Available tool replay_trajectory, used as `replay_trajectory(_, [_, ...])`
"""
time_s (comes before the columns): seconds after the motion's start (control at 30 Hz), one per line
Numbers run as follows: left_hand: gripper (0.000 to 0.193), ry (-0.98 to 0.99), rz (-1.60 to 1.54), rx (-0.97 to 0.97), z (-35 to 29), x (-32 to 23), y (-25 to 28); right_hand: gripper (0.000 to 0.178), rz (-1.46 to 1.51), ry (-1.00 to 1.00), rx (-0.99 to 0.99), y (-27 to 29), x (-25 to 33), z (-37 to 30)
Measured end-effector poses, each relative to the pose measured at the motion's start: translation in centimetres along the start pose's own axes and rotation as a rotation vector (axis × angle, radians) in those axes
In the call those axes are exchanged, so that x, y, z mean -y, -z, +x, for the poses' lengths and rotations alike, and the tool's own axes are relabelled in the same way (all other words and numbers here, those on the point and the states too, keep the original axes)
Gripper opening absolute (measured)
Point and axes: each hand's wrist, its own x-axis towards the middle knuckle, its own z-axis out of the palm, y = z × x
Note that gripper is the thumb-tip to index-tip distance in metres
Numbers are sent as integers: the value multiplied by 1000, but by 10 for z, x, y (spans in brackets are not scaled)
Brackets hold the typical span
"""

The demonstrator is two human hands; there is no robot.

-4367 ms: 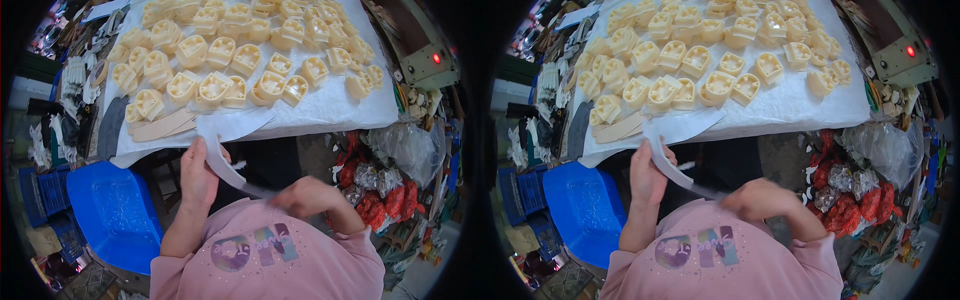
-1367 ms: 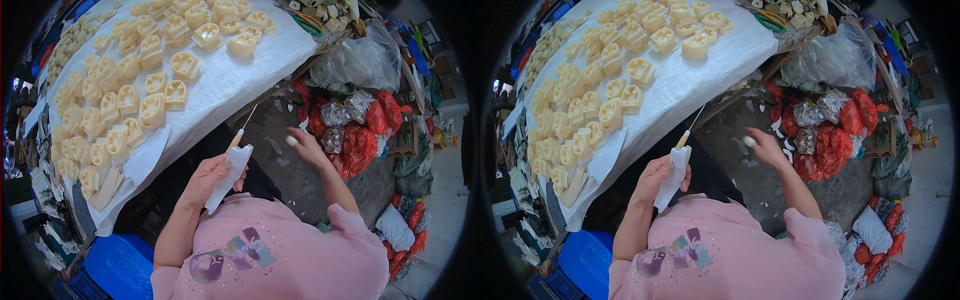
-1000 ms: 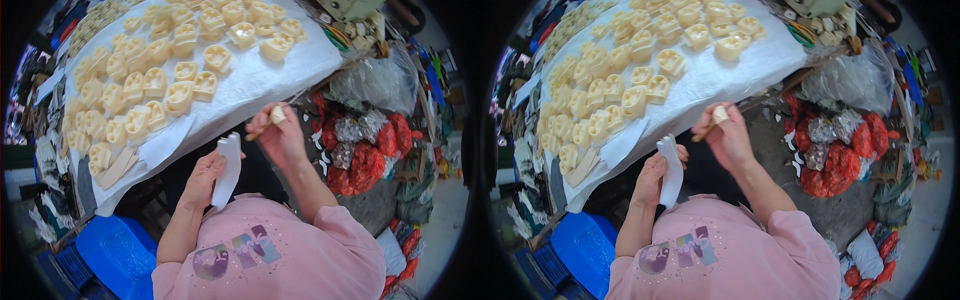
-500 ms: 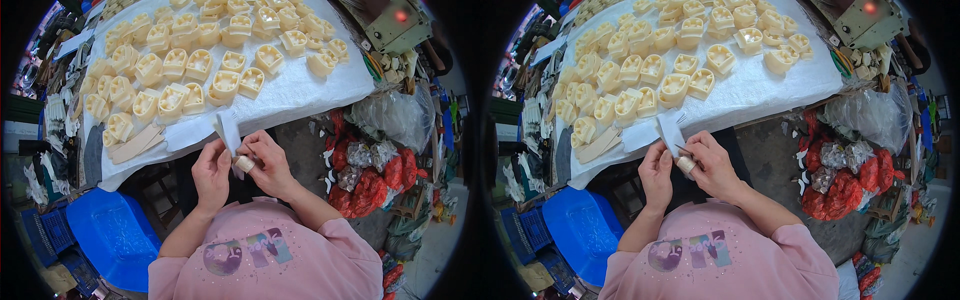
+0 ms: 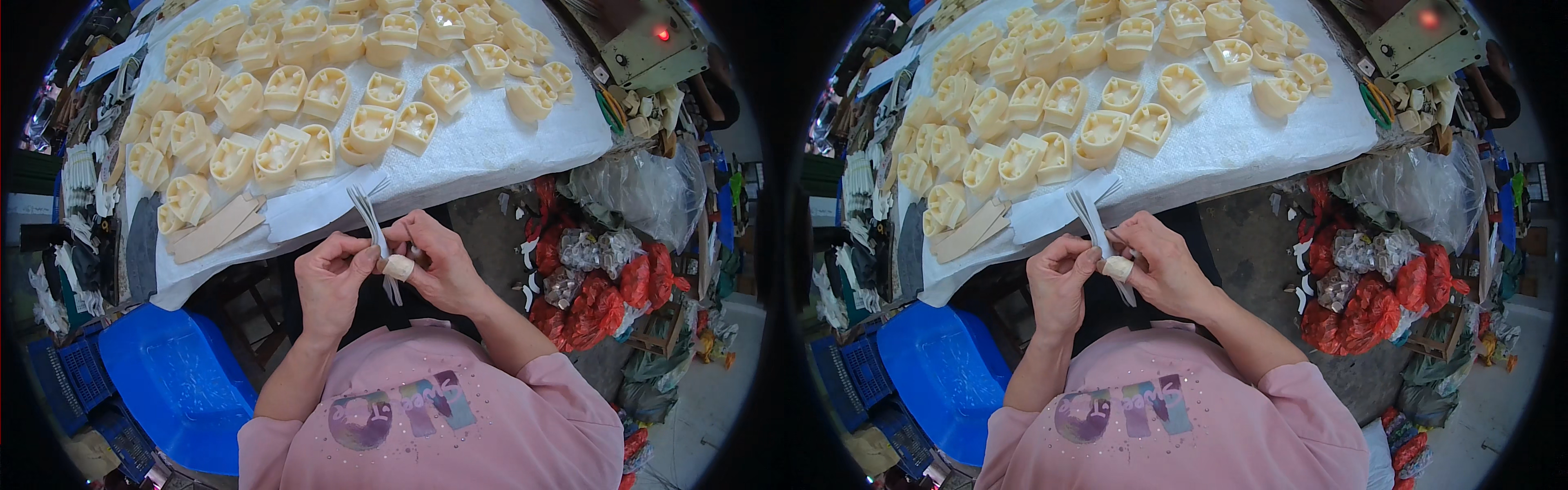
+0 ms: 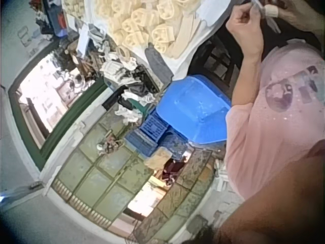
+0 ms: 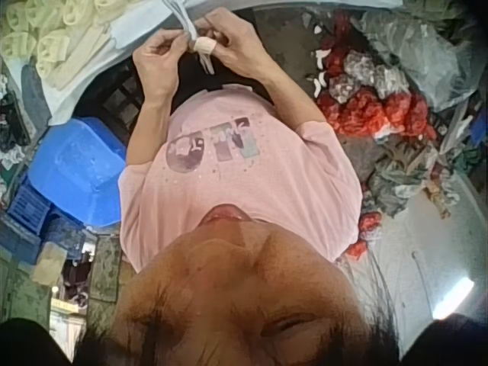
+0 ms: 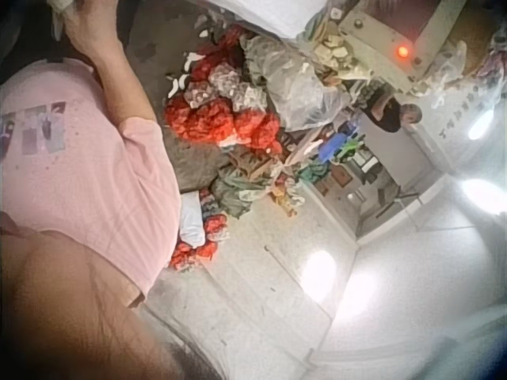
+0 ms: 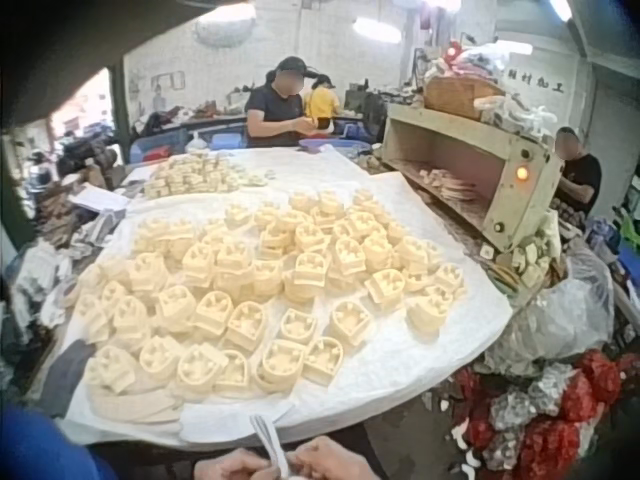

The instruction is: The recorder is assembling small plastic and fabric components for footwear, possibly internal supports or heel counters, using a thermal setting machine.

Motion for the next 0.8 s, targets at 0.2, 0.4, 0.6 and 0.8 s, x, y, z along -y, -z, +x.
replay_trajectory(0.2, [10, 89, -85, 36, 0, 5, 1, 17, 31, -20, 93, 8, -3, 2])
replay_trajectory(0.4, [10, 96, -103, 31, -2, 6, -2, 12, 173, -139, 125, 10, -4, -1])
replay_trajectory(0.6, [10, 93, -97, 25, -4, 5, -2, 15, 312, -158, 43, 2, -15, -3])
replay_trajectory(0.8, [10, 74, -25, 22, -5, 5, -3, 15, 178, -118, 95, 9, -8, 0])
